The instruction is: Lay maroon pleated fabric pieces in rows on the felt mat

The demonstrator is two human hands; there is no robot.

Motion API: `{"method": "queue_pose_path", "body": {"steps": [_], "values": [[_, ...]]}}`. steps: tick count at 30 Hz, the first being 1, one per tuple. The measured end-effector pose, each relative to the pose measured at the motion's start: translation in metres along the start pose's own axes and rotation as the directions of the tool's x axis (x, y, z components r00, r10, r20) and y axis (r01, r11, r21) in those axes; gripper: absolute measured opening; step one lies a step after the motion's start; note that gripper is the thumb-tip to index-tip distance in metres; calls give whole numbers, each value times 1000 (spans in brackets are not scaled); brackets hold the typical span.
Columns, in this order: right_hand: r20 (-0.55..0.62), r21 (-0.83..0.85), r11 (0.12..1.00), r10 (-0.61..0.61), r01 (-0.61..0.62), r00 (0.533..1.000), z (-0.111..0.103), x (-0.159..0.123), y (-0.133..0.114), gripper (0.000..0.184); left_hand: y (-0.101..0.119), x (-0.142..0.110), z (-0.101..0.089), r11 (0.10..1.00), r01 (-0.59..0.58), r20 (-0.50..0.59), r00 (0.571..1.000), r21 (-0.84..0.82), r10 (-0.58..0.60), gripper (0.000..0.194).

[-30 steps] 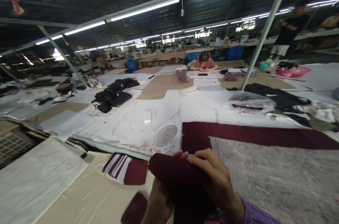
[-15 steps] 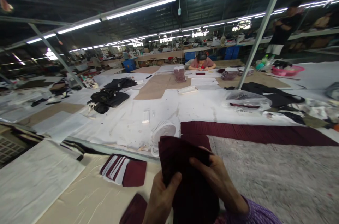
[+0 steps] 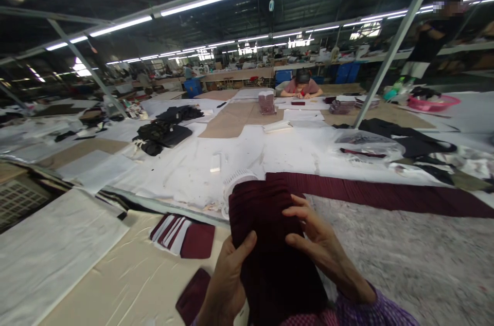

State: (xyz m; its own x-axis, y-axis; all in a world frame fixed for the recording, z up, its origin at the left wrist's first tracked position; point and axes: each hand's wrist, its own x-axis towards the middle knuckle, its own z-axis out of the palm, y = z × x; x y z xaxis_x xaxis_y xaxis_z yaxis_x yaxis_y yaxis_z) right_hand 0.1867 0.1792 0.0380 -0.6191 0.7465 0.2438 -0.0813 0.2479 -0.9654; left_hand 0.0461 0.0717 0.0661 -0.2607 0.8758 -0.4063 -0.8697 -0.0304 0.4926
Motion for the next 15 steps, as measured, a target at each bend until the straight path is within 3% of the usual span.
{"method": "queue_pose_path", "body": {"steps": [8,15], "values": [[69,182,967,168,-178,983,3,1,-14,23,1,-1,-4,1000,3,87,996,28,-5,32],[86,130,954,259,-269,962,5,-3,-21,23,3,3,3,997,-65,53,997,51,62,52]]}}
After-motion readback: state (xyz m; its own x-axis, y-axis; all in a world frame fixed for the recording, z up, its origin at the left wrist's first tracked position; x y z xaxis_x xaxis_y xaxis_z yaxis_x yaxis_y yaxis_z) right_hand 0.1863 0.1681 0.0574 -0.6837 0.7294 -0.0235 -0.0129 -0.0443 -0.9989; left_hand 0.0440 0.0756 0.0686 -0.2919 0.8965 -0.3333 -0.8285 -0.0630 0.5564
